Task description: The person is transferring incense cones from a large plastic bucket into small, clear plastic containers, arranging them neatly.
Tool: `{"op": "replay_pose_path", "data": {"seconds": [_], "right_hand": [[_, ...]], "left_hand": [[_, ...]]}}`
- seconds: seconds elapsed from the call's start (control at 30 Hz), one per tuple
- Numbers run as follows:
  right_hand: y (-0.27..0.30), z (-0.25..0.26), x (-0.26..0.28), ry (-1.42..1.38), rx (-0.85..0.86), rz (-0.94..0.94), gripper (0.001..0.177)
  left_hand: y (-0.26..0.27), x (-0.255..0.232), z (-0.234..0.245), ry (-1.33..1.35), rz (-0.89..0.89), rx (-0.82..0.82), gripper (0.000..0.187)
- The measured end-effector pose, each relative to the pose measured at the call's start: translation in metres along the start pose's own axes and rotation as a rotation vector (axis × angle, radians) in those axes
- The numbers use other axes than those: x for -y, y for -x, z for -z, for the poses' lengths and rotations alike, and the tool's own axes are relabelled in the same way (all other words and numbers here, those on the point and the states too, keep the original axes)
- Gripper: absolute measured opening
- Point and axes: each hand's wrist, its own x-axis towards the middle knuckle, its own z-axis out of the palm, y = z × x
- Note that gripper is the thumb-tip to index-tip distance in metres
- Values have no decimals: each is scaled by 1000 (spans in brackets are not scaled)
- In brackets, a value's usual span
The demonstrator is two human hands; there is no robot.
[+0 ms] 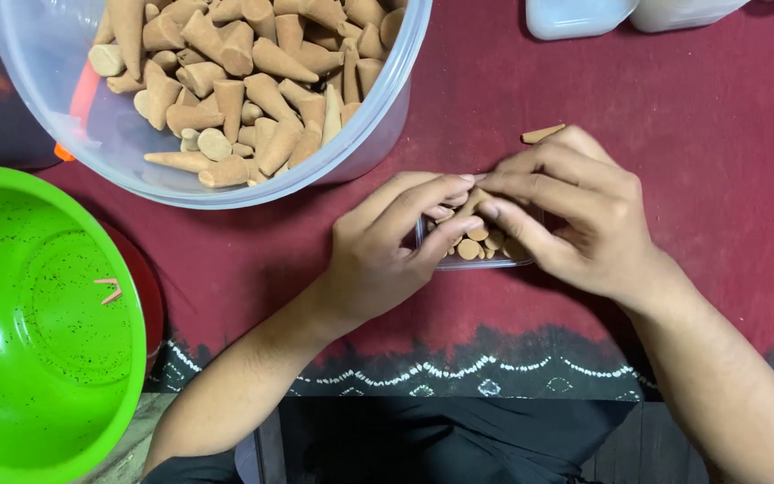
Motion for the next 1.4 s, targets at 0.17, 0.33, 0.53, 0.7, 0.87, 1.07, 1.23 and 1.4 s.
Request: {"op": "replay_pose_path", "data": {"seconds": [0.17, 0.33, 0.53, 0.7, 0.87, 1.07, 1.23, 1.4], "right_hand": [[4, 1, -7, 44, -5, -30, 10], [4, -2, -8, 48, 7, -31, 15], [4, -4, -8, 28, 6, -62, 10], [10, -5, -12, 47, -1, -112, 7], [10, -2, -15, 8, 15, -142, 8], [17, 3, -23, -37, -22, -207, 14], [11, 0, -17, -40, 29, -246, 26], [9, 0, -14, -23, 66, -155, 19]], "left_hand": [[-4, -2, 11, 41, 60, -27, 12], [-1, 0, 20, 15, 22, 125, 19], [5, 0, 16, -17, 76, 165, 8], [6, -1, 13, -26, 95, 152, 9], [4, -2, 15, -20, 84, 156, 11], [0, -3, 17, -8, 76, 76, 13], [0, -4, 15, -20, 99, 57, 12], [1, -4, 16, -7, 159, 96, 18]]}}
